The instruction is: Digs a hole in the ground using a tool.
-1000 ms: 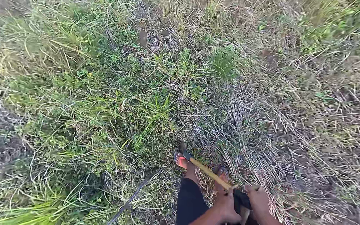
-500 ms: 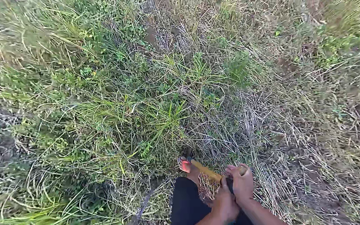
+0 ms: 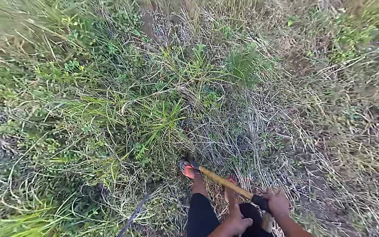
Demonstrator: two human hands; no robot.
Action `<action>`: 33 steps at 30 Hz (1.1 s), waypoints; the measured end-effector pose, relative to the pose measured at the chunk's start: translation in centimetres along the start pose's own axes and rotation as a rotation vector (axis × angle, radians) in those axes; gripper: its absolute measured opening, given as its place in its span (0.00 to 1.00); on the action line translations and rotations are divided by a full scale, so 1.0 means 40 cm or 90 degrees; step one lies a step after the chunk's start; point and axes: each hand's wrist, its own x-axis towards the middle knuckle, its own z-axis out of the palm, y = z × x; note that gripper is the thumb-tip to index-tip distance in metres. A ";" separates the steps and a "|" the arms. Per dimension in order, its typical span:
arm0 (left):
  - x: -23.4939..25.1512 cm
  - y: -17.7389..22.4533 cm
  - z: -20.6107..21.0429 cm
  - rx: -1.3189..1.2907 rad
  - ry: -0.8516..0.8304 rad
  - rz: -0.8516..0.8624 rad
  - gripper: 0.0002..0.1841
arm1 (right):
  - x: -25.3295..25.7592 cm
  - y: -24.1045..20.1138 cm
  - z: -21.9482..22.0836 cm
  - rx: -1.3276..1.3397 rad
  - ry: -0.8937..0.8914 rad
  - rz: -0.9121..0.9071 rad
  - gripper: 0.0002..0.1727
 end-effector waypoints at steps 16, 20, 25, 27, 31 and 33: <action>0.138 0.082 -0.356 -0.697 0.316 -0.163 0.14 | -0.294 -0.374 0.312 0.229 -0.074 -0.124 0.33; 0.219 0.093 -0.171 -0.706 0.325 -0.182 0.23 | -0.185 -0.213 0.172 0.144 -0.052 -0.134 0.33; 0.438 0.013 0.045 -0.583 0.379 -0.164 0.36 | 0.020 0.032 0.040 0.030 -0.018 -0.139 0.32; 0.496 -0.019 0.080 -0.529 0.355 -0.190 0.36 | 0.081 0.083 0.011 -0.008 -0.012 -0.106 0.33; 0.460 0.022 0.044 -0.588 0.338 -0.232 0.32 | 0.054 0.042 0.027 -0.025 0.005 -0.081 0.31; 0.384 0.026 -0.009 -0.596 0.371 -0.230 0.26 | -0.045 -0.013 0.073 0.015 -0.002 -0.095 0.32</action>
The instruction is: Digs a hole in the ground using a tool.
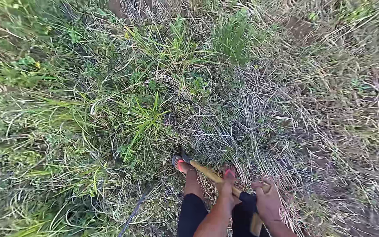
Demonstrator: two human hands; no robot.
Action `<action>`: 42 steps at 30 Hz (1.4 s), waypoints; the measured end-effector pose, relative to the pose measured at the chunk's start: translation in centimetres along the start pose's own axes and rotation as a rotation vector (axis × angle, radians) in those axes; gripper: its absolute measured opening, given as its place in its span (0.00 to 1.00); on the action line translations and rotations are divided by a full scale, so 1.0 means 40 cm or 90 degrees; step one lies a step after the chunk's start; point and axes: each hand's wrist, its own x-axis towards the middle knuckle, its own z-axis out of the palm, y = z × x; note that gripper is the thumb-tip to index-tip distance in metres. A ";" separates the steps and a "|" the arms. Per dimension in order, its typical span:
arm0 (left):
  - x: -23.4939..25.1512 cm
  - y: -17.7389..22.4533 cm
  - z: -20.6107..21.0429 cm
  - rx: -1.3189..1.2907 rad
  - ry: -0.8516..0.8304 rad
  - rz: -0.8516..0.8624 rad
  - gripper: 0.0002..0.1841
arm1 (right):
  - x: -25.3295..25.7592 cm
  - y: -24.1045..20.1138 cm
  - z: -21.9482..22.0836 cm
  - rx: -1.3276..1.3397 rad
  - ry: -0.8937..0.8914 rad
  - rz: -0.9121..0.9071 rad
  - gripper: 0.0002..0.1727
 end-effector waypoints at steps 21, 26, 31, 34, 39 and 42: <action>0.365 -0.231 0.157 0.047 -0.157 -0.107 0.27 | 0.369 0.553 -0.095 -0.312 0.055 0.184 0.35; 0.517 -0.201 0.111 0.047 -0.160 -0.069 0.27 | 0.469 0.660 -0.048 -0.230 0.112 0.277 0.35; 0.662 -0.099 0.002 -0.249 -0.094 -0.019 0.14 | 0.261 0.518 -0.051 -0.002 0.071 0.193 0.22; 0.703 -0.049 -0.092 -0.306 -0.049 -0.021 0.09 | 0.091 0.411 -0.025 -0.010 0.107 0.156 0.25; 0.565 -0.036 -0.149 -0.272 -0.047 -0.026 0.06 | -0.013 0.376 -0.053 -0.022 0.149 0.174 0.27; 0.444 -0.019 -0.207 -0.317 -0.048 -0.044 0.07 | -0.069 0.345 -0.102 -0.052 0.145 0.167 0.25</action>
